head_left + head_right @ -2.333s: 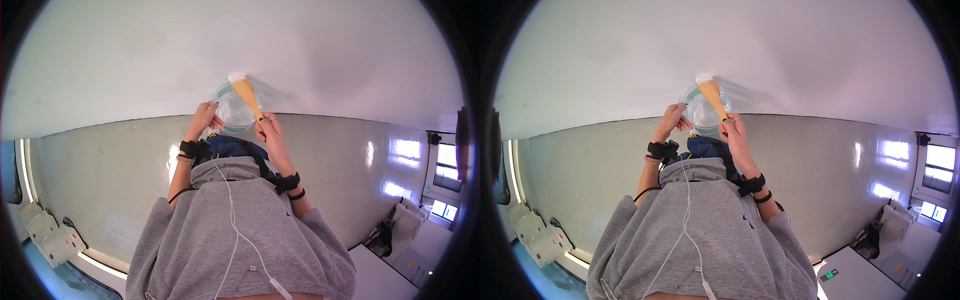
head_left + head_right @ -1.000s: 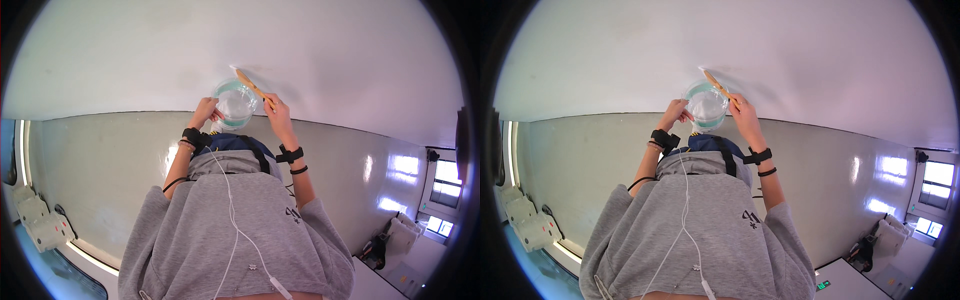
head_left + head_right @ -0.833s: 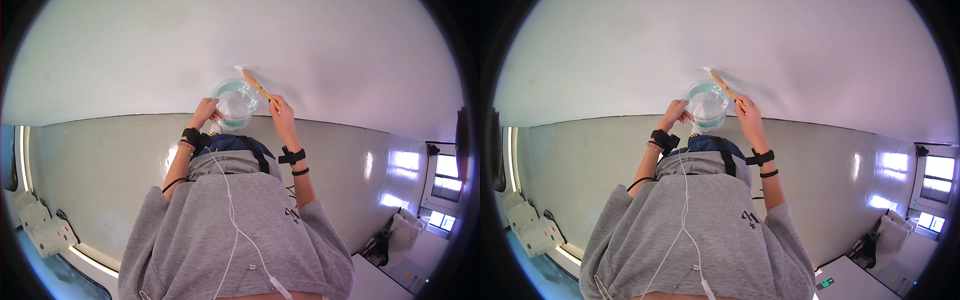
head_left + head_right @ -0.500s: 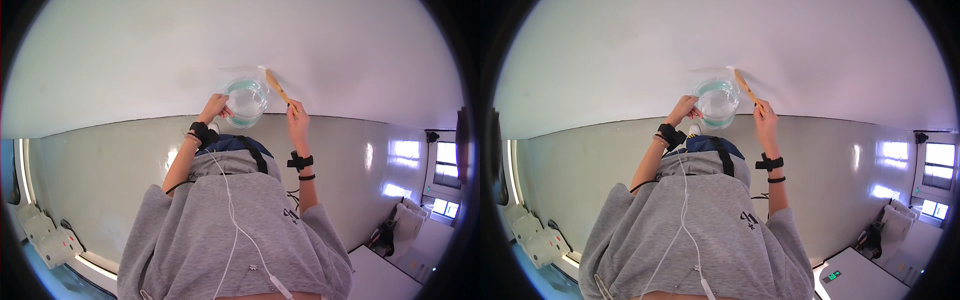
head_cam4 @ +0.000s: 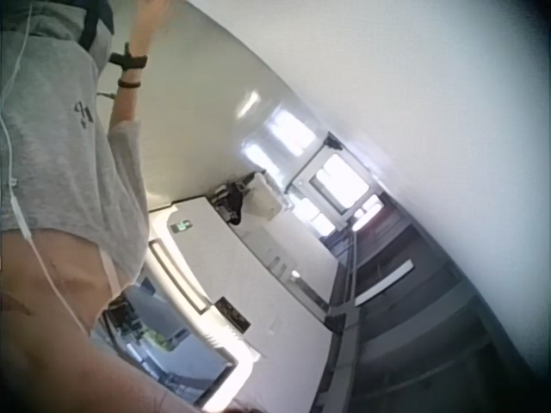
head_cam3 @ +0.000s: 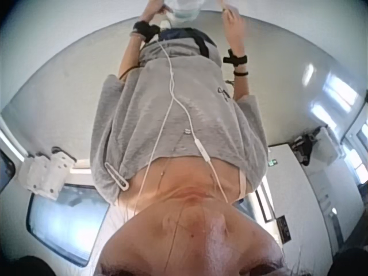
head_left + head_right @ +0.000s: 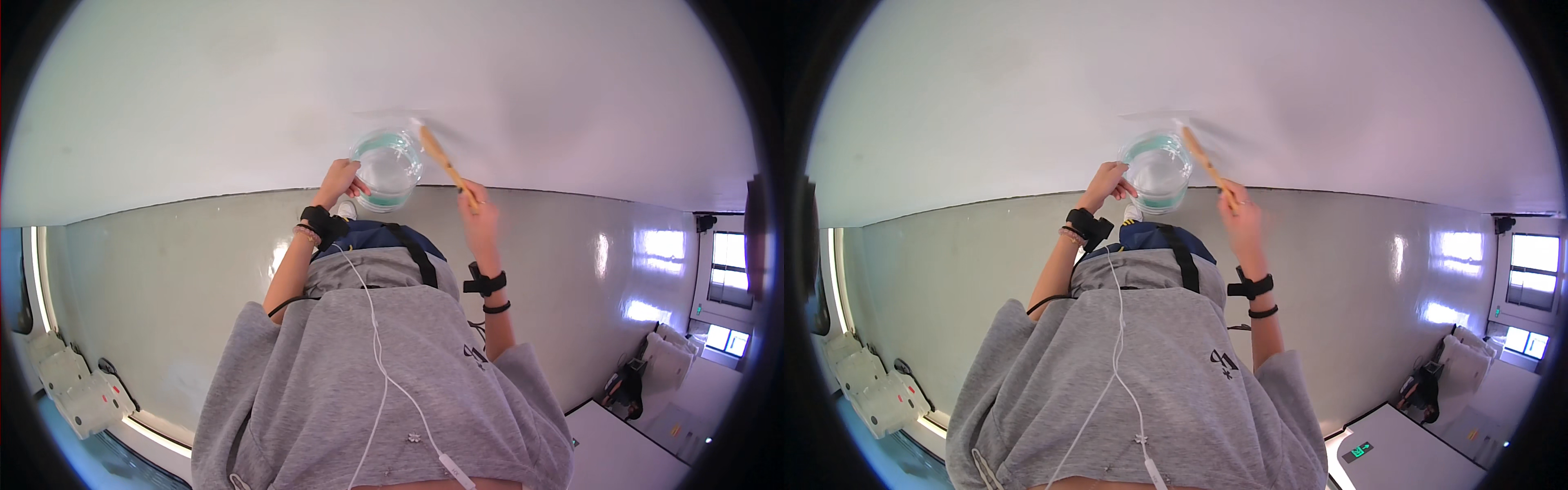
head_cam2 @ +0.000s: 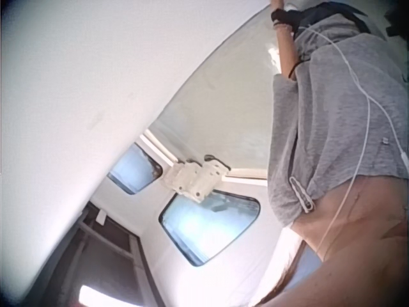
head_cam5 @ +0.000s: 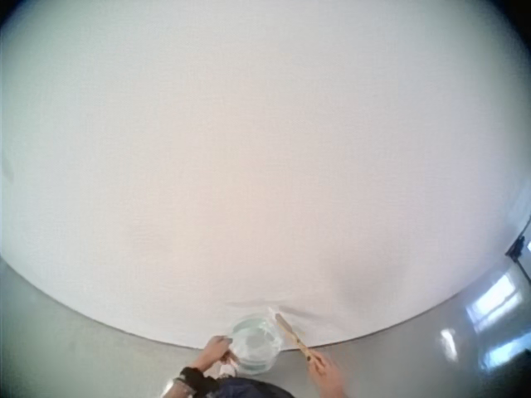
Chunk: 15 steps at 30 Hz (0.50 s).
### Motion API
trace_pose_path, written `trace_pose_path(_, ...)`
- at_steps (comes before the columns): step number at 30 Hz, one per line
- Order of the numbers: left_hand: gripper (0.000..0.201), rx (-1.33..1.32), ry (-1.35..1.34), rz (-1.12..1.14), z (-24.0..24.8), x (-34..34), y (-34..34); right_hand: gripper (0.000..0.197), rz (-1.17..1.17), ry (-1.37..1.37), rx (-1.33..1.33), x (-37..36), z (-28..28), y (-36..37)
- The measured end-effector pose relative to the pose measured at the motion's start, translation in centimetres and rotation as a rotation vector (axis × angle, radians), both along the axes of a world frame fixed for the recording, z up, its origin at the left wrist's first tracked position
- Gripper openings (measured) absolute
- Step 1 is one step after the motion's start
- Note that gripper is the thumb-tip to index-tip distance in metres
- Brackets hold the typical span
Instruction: Apply white paint to a wall using a brush.
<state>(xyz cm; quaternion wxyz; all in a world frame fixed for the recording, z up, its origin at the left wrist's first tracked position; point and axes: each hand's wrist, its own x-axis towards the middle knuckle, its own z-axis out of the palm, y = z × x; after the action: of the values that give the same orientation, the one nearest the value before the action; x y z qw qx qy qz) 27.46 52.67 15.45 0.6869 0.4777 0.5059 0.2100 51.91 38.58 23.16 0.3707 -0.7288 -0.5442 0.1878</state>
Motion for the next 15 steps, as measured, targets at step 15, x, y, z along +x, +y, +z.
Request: trace_pose_path(15,0.031,-0.055,0.061,0.109,-0.7,-1.7,-1.2,0.021,0.358,0.278,0.134,-2.0,-3.8,7.1)
